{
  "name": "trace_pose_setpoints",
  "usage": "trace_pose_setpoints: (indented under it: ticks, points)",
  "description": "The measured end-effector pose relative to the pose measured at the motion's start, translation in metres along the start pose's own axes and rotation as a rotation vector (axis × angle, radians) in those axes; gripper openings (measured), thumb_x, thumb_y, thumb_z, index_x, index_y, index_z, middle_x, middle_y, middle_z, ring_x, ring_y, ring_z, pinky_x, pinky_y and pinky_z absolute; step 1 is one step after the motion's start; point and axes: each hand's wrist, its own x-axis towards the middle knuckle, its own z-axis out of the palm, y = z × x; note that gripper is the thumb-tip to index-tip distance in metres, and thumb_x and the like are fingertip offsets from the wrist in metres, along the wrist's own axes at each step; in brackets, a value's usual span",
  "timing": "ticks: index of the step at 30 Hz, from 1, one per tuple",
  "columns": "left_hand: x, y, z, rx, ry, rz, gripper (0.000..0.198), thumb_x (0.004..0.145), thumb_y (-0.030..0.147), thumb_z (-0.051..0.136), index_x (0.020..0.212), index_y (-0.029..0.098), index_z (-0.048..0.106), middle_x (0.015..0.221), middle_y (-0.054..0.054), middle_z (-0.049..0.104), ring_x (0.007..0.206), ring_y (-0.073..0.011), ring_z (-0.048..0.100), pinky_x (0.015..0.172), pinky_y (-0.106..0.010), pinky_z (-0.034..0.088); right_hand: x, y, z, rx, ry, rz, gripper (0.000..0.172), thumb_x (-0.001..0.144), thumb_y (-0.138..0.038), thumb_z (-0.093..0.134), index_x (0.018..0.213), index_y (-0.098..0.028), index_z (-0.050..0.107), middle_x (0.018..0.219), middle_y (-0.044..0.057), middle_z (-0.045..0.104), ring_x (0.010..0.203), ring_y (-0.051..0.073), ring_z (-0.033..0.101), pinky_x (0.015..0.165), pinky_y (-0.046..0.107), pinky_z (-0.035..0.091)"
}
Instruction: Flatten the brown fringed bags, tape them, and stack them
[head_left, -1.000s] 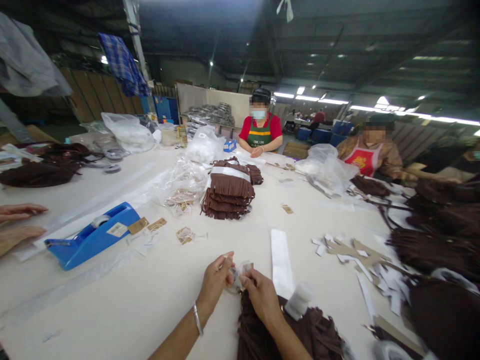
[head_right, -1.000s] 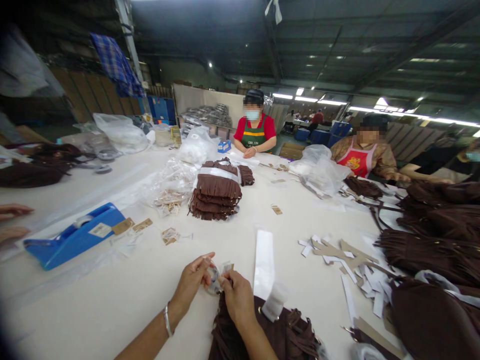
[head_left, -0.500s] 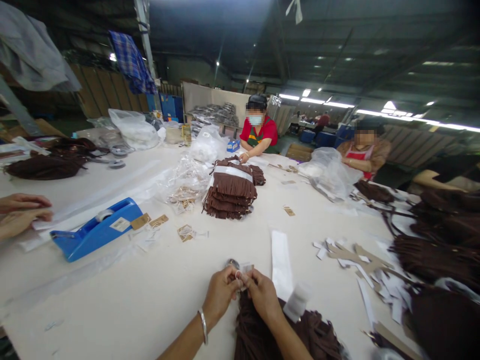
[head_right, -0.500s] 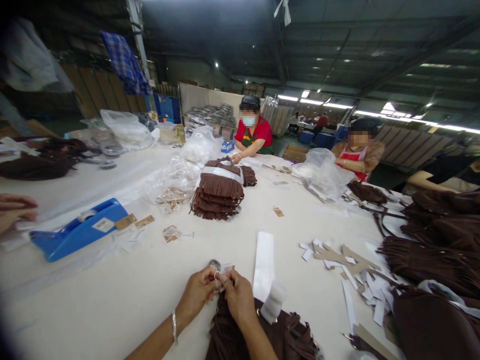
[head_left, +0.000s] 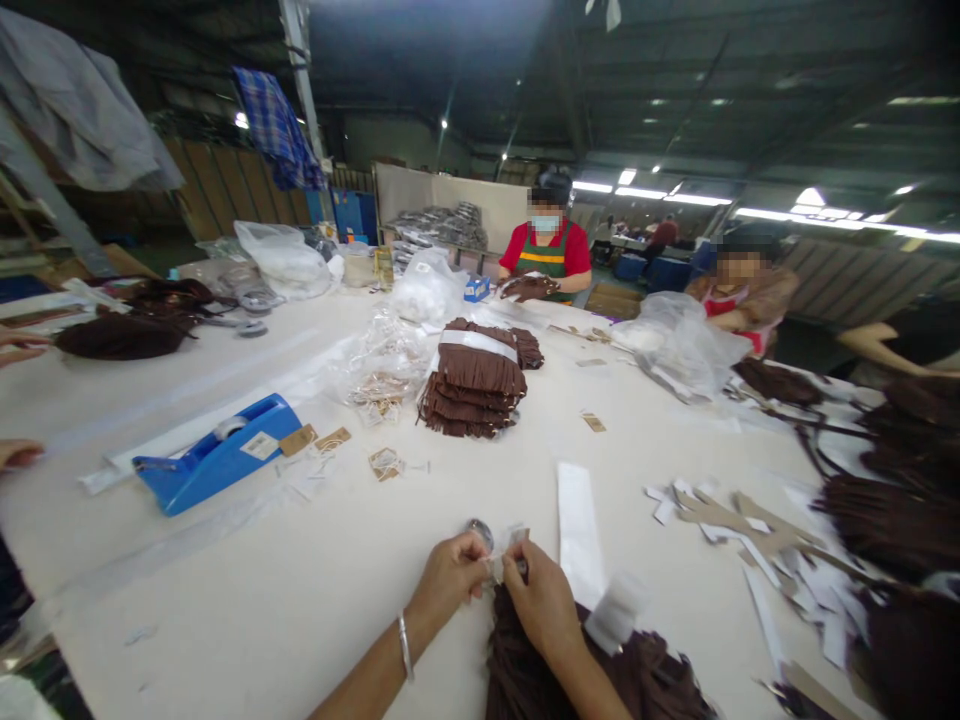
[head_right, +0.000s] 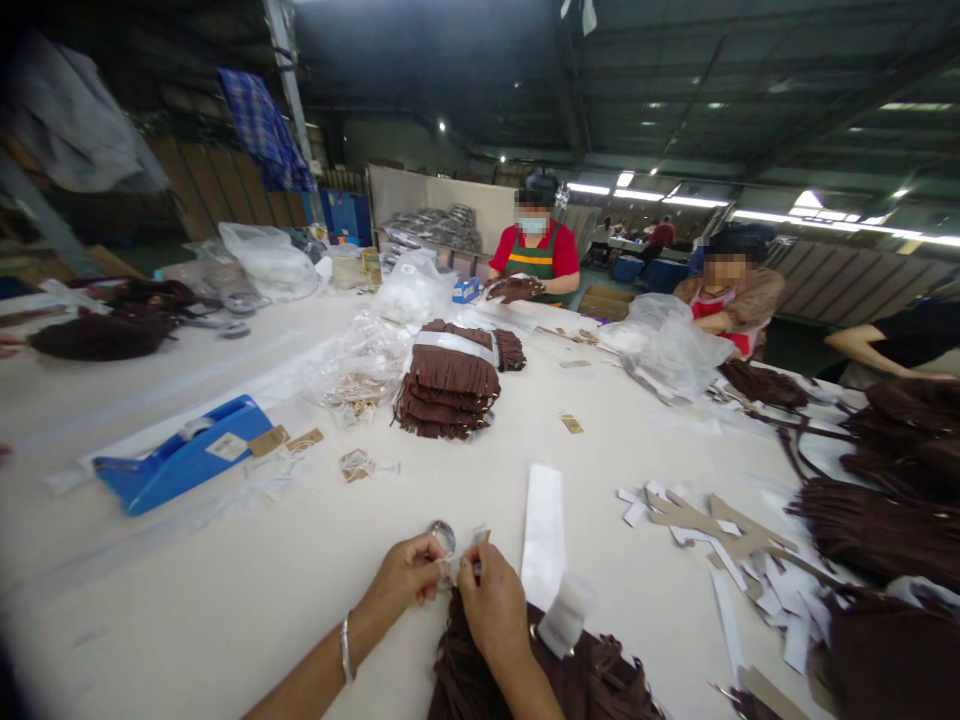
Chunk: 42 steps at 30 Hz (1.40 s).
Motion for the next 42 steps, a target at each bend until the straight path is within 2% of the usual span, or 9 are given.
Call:
trace_pose_setpoints:
  ticks: [10,13,16,19,24,29,33,37,42]
  points:
    - [-0.001,0.019,-0.013,-0.337,-0.327,-0.170,0.033,0.060,0.031,0.063,0.085,0.010,0.069,0.064,-0.006,0.065,0.040,-0.0091,0.049,0.038,-0.021,0.034,0.020,0.052,0.020,0.045,-0.147,-0.132,0.030,0.087,-0.048,0.044,0.089,-0.024,0.061,0.090,0.009,0.072,0.084,0.025,0.070,0.075,0.034,0.052]
    - [-0.002,0.014,-0.015,-0.440,-0.275,-0.219,0.056,0.064,0.031,0.064,0.116,0.010,0.064,0.064,-0.005,0.066,0.035,-0.0095,0.048,0.035,-0.020,0.033,0.010,0.050,0.014,0.161,-0.047,-0.096,0.041,0.086,-0.050,0.048,0.116,-0.025,0.056,0.110,0.008,0.071,0.100,0.025,0.068,0.084,0.034,0.053]
    - [-0.006,0.006,-0.014,-0.388,-0.179,-0.220,0.069,0.074,0.039,0.066,0.135,0.013,0.050,0.065,-0.003,0.067,0.032,-0.0068,0.044,0.033,-0.018,0.030,-0.007,0.031,0.002,0.248,0.029,0.026,0.064,0.089,-0.049,0.046,0.144,-0.021,0.028,0.112,0.009,0.070,0.100,0.024,0.068,0.083,0.036,0.053]
    - [-0.009,0.000,-0.013,-0.363,-0.145,-0.191,0.071,0.079,0.046,0.068,0.140,0.015,0.046,0.064,-0.001,0.066,0.033,-0.0042,0.040,0.035,-0.016,0.028,-0.015,0.009,-0.007,0.298,-0.010,0.040,0.054,0.092,-0.042,0.042,0.140,-0.019,0.030,0.107,0.008,0.070,0.089,0.023,0.068,0.077,0.036,0.053]
    - [-0.007,0.006,-0.017,-0.211,-0.119,-0.097,0.061,0.071,0.049,0.077,0.118,0.012,0.065,0.066,0.000,0.064,0.040,-0.0039,0.042,0.040,-0.018,0.031,-0.010,0.002,-0.012,0.221,-0.159,-0.024,0.027,0.093,-0.035,0.042,0.113,-0.024,0.056,0.096,0.003,0.071,0.089,0.022,0.067,0.081,0.033,0.050]
    - [-0.005,0.010,-0.019,-0.050,-0.053,-0.019,0.058,0.068,0.050,0.078,0.107,0.009,0.069,0.052,0.005,0.051,0.045,-0.0072,0.041,0.045,-0.020,0.034,-0.002,0.011,-0.008,0.164,-0.175,-0.098,0.034,0.096,-0.035,0.038,0.122,-0.025,0.059,0.113,0.006,0.068,0.105,0.023,0.063,0.091,0.034,0.047]
    - [-0.002,0.007,-0.016,0.046,-0.018,0.017,0.060,0.074,0.056,0.069,0.109,0.007,0.068,0.049,0.006,0.047,0.043,-0.0078,0.037,0.044,-0.021,0.031,-0.002,0.005,-0.009,-0.045,-0.191,-0.141,0.037,0.097,-0.024,0.036,0.125,-0.025,0.059,0.102,0.007,0.067,0.096,0.022,0.064,0.085,0.032,0.047]
    - [-0.003,0.011,-0.015,0.168,-0.015,0.080,0.051,0.072,0.044,0.073,0.115,0.016,0.069,0.076,-0.002,0.068,0.056,-0.0129,0.053,0.057,-0.024,0.044,-0.001,-0.014,-0.015,-0.276,-0.248,-0.222,0.037,0.095,-0.016,0.037,0.120,-0.028,0.062,0.089,0.005,0.061,0.079,0.018,0.062,0.069,0.026,0.044]
    - [-0.012,0.024,-0.018,0.615,-0.027,0.223,0.054,0.080,0.030,0.063,0.134,0.029,0.056,0.097,0.000,0.073,0.087,-0.0205,0.065,0.086,-0.030,0.047,-0.002,-0.023,-0.018,0.125,-0.201,-0.165,0.031,0.091,-0.017,0.045,0.119,-0.023,0.058,0.096,0.003,0.063,0.083,0.016,0.060,0.074,0.026,0.045]
